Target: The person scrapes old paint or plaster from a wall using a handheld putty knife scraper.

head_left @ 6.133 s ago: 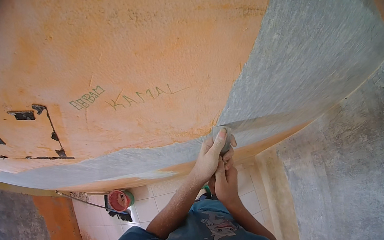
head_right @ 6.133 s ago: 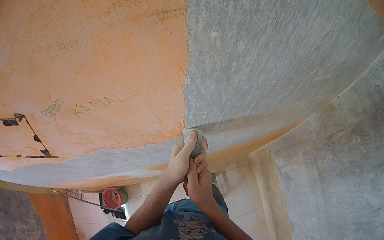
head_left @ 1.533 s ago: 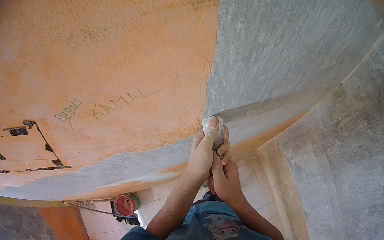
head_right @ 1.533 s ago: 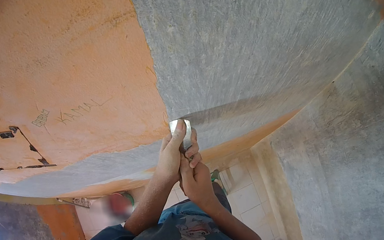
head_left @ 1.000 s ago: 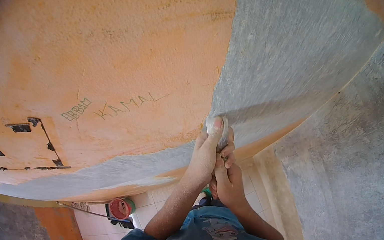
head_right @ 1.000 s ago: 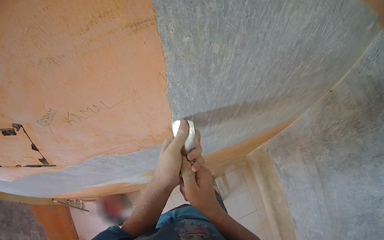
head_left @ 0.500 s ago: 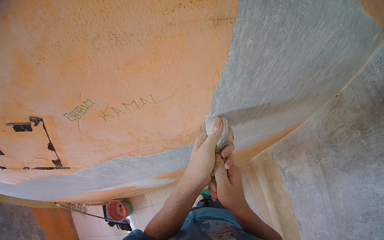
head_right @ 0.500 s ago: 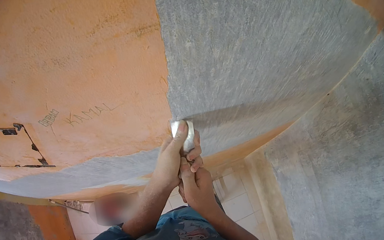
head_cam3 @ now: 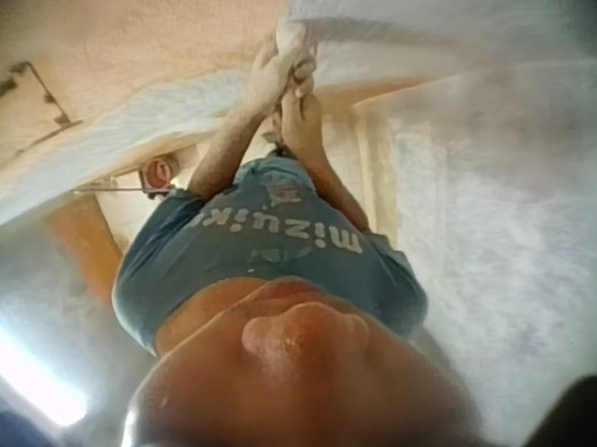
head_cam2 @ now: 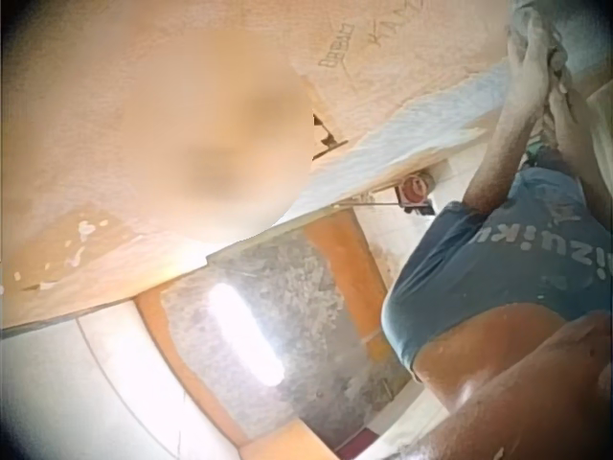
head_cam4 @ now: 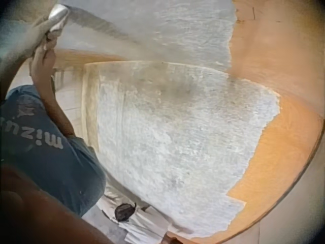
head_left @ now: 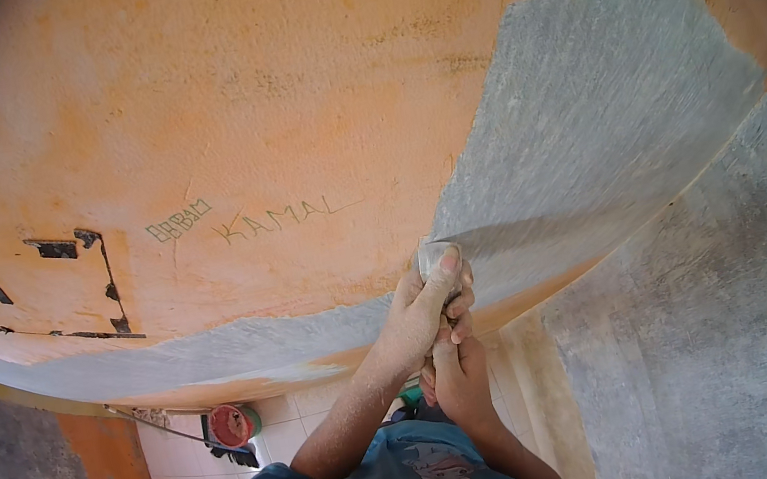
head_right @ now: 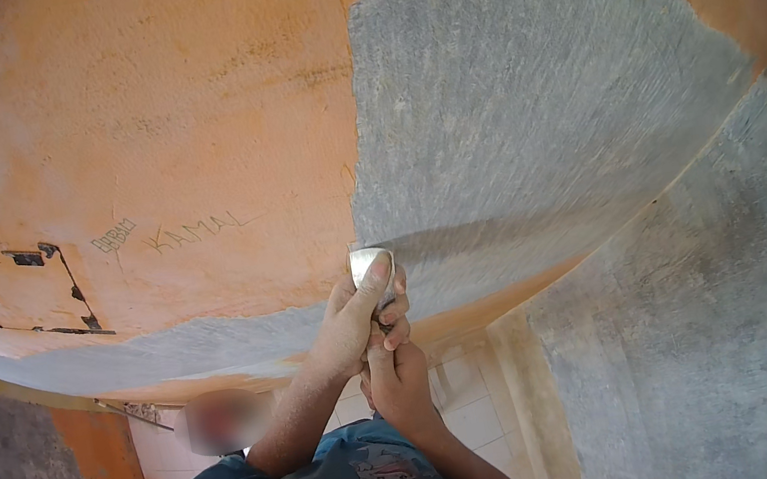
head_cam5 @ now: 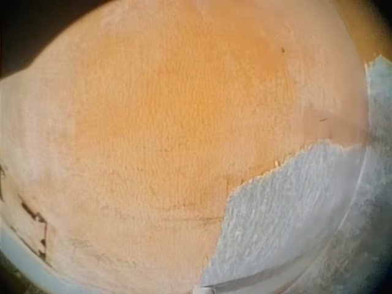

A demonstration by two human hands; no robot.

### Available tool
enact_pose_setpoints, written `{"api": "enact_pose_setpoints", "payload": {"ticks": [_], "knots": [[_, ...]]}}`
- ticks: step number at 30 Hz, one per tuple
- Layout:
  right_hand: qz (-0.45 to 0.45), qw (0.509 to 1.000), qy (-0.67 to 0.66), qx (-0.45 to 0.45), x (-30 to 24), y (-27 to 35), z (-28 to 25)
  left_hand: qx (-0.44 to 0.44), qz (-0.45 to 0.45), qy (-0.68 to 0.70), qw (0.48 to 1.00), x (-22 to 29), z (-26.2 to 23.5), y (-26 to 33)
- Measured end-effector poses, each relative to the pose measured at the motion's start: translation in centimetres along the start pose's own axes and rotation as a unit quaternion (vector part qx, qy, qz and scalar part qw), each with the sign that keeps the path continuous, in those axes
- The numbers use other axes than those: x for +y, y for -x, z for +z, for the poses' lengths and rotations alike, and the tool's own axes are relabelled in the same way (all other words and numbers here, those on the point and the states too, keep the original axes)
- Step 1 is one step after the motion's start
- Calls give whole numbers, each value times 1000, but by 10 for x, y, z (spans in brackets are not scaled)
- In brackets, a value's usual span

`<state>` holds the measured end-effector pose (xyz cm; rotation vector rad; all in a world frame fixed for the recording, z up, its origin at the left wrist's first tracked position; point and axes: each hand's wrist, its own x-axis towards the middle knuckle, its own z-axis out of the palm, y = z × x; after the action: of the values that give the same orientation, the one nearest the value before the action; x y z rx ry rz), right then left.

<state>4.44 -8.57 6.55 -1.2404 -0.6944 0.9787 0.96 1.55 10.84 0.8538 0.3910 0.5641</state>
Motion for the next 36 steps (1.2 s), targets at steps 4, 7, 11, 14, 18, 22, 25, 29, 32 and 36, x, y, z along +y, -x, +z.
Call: {"api": "enact_pose_setpoints", "payload": {"ticks": [4,7,11,14,18,22,25,29,32,36], "knots": [[-32,999,-36,16,-21,-5,6,-34,21,-27,999,22,17,2],[-3,998,-52,28,-20,2,6,-26,19,-11,999,12,11,2],[13,998,-63,11,-27,4,4,-9,-16,18,1000,16,15,3],[17,997,-73,5,-14,6,4,-38,12,-27,999,4,3,-1],[-20,996,-85,-6,-20,3,7,-40,15,-7,999,13,7,2],[16,997,-80,5,-8,3,3,-22,-4,11,1000,8,7,2],[3,995,-95,18,-10,0,4,-29,-3,-20,999,20,13,-4],[11,998,-63,13,-20,4,7,-40,16,-43,998,10,6,-3],[8,998,-67,9,-28,5,6,-57,11,-12,998,18,15,1],[12,997,-68,24,-25,1,7,-53,21,-35,998,20,15,-3]]}}
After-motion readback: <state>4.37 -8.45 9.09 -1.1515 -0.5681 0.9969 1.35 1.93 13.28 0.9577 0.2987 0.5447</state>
